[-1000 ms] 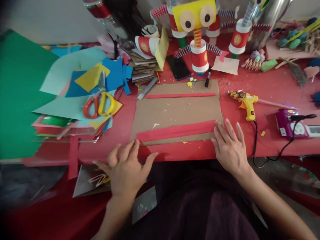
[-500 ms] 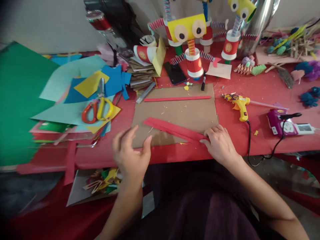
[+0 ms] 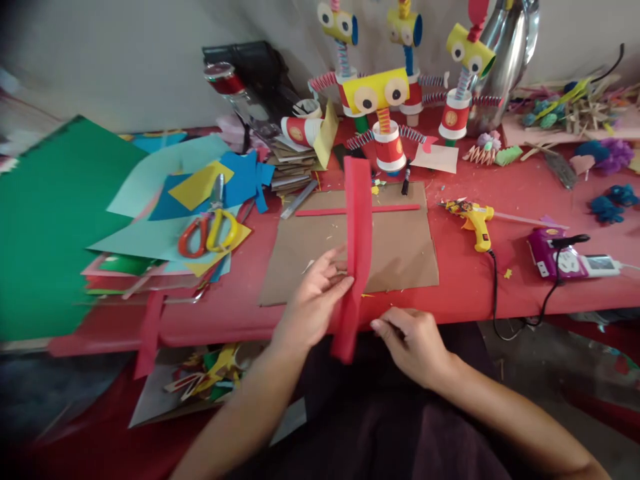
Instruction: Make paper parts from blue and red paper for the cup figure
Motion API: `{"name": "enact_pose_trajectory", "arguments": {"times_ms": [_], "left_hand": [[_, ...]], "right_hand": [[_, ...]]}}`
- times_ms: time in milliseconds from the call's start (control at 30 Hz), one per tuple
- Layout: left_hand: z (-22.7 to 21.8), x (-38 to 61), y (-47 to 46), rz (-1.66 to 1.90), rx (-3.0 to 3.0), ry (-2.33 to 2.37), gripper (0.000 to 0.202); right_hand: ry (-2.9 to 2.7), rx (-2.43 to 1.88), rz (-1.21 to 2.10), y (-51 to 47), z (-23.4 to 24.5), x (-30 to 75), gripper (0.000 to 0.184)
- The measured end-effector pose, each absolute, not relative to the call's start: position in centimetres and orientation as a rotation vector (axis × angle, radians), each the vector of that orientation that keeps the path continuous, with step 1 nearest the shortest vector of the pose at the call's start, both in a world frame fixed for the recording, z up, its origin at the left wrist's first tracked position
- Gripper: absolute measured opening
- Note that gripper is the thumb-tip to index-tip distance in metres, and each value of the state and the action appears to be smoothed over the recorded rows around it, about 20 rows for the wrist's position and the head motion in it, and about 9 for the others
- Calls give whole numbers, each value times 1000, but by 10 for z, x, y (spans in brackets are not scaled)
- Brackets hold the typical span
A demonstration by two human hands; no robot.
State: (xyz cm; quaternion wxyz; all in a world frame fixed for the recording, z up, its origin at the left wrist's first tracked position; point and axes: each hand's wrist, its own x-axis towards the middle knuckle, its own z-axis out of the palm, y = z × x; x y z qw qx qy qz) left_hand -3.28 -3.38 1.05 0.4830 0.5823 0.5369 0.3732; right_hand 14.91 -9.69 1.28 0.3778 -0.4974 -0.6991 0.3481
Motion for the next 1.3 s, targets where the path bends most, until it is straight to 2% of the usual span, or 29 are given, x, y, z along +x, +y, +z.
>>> {"name": "enact_pose_trajectory", "arguments": {"times_ms": [167,233,300,433,500,600,700,833,933,1200,1300], "left_hand": [[32,-85,40,166,2004,1082,47],[36,-98,65,-38,2152,1029,47],[38,-99,77,-141,2264,1051,49],[33,-72,56,149,2629,1164,44],[28,-54,35,244,2721,993,35],[17,-35,16,349,2839,999,30],[7,-32,20,399,2974,1018,30],[6,-35,33,431,3038,1016,25],[8,-36,36,450,3027,1017,22],[5,-37,39,561,3080,933,23],[8,-36,37,620,3036,1008,17]], "right_hand": [[-1969,-1439,119,-64,4,184,20],[-2056,-1507,-14,-48,3,192,29],[-2189,-1497,0,-34,3,195,33],[-2394,-1451,63,-16,7,197,29],[-2429,-1494,-6,-12,10,197,31],[-2436,-1540,-141,-7,14,193,30],[-2386,-1585,-184,-3,15,190,32],[-2346,-1518,7,1,13,191,37],[-2338,-1459,83,2,9,195,32],[-2283,-1419,-27,-1,1,195,23],[-2222,-1380,-31,-1,-4,198,18]]}}
